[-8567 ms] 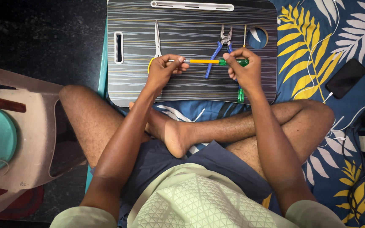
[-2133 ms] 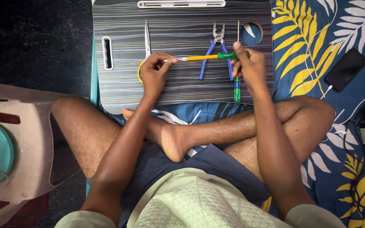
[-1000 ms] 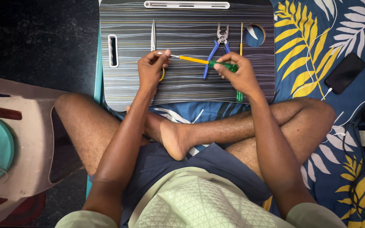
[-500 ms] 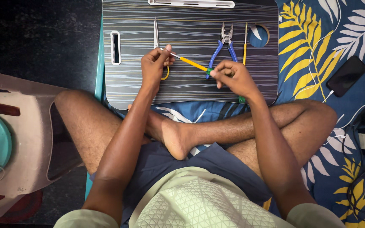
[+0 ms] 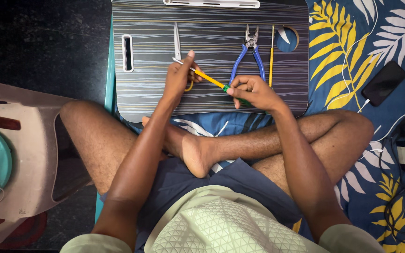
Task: The person assembles a screwdriver by inserting the metal shaft into the handle and tightening it. They repeatedly check the fit and adjust the components while seated with a lap desk.
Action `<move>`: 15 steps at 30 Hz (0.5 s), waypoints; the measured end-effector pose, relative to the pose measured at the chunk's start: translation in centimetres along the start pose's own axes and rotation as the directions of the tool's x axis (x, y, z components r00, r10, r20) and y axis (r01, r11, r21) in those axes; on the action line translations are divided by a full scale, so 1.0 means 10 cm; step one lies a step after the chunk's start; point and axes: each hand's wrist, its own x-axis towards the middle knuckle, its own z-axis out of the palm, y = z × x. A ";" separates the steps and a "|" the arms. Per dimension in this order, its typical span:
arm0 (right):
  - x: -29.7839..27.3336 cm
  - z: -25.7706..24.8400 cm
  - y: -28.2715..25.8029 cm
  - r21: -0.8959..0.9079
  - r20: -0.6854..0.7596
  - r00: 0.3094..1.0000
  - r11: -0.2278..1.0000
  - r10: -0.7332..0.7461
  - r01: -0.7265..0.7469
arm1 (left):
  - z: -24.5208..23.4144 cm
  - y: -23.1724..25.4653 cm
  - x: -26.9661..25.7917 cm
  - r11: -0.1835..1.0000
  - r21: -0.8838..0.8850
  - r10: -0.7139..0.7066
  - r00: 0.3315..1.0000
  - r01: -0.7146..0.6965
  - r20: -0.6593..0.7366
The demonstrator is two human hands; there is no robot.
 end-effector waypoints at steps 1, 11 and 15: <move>0.02 0.03 0.01 0.033 0.002 1.000 0.999 0.002 -0.002 | 0.02 0.00 0.00 1.000 0.026 -0.019 1.000 0.019 0.021; 0.78 -0.60 0.21 -0.323 -0.301 0.913 0.930 -0.277 0.176 | 0.12 -0.06 0.03 0.992 -0.118 -0.039 0.999 0.036 -0.018; 1.77 -1.74 0.43 -0.772 -0.401 0.701 0.630 -0.591 0.090 | 0.15 -0.07 0.04 0.990 -0.079 -0.121 0.989 0.114 -0.082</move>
